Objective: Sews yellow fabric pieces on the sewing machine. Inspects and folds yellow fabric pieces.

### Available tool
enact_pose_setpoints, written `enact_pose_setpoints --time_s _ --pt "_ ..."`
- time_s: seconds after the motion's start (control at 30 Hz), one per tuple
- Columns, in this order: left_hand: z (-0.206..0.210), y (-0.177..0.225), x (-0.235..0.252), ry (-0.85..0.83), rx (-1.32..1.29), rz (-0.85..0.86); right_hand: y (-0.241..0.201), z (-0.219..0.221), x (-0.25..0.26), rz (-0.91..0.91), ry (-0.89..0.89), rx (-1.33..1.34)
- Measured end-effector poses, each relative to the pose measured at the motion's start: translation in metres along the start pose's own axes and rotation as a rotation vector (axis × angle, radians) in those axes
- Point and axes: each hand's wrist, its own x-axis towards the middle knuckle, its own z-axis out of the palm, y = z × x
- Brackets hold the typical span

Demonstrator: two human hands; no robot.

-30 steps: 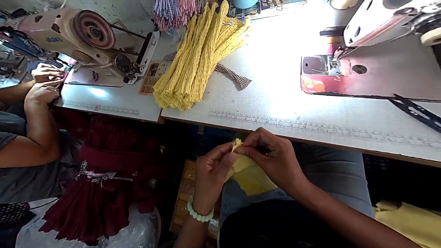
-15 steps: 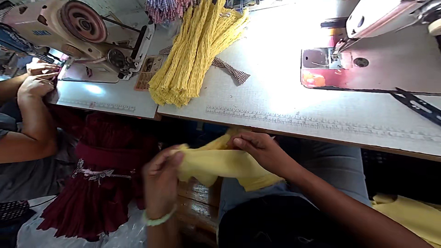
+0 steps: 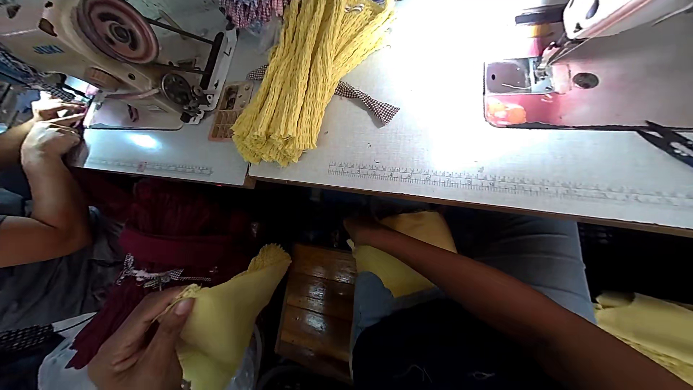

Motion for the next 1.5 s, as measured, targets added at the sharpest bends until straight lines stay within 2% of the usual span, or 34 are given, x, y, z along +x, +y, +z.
enact_pose_setpoints --time_s 0.13,0.33,0.53,0.77,0.9,0.97,1.07,1.23,1.5 --pt "0.003 -0.01 -0.001 -0.034 0.0 -0.039 0.014 0.006 0.006 -0.08 0.114 0.074" --pt "0.008 -0.011 -0.005 -0.005 -0.006 -0.09 0.019 0.004 -0.012 -0.147 0.176 0.048" --pt "0.012 -0.014 -0.007 0.058 0.005 -0.105 0.029 0.014 -0.016 -0.298 0.37 0.129" --pt "0.022 -0.014 -0.011 -0.001 0.002 -0.109 0.029 0.018 -0.025 -0.321 0.443 0.113" --pt "0.024 -0.016 -0.015 -0.013 0.014 -0.093 0.039 0.041 -0.012 -0.603 0.771 0.052" --pt "0.021 -0.014 -0.016 -0.014 0.01 -0.077 0.04 0.046 -0.008 -0.673 0.827 0.077" --pt "0.018 -0.005 -0.018 -0.012 -0.001 -0.084 0.04 0.05 -0.014 -0.634 0.737 0.152" --pt "0.022 0.003 -0.022 -0.026 -0.037 -0.08 0.05 0.056 -0.012 -0.448 0.439 0.177" --pt "0.033 0.009 -0.022 -0.101 -0.054 -0.095 0.056 0.054 -0.003 -0.43 0.42 0.178"
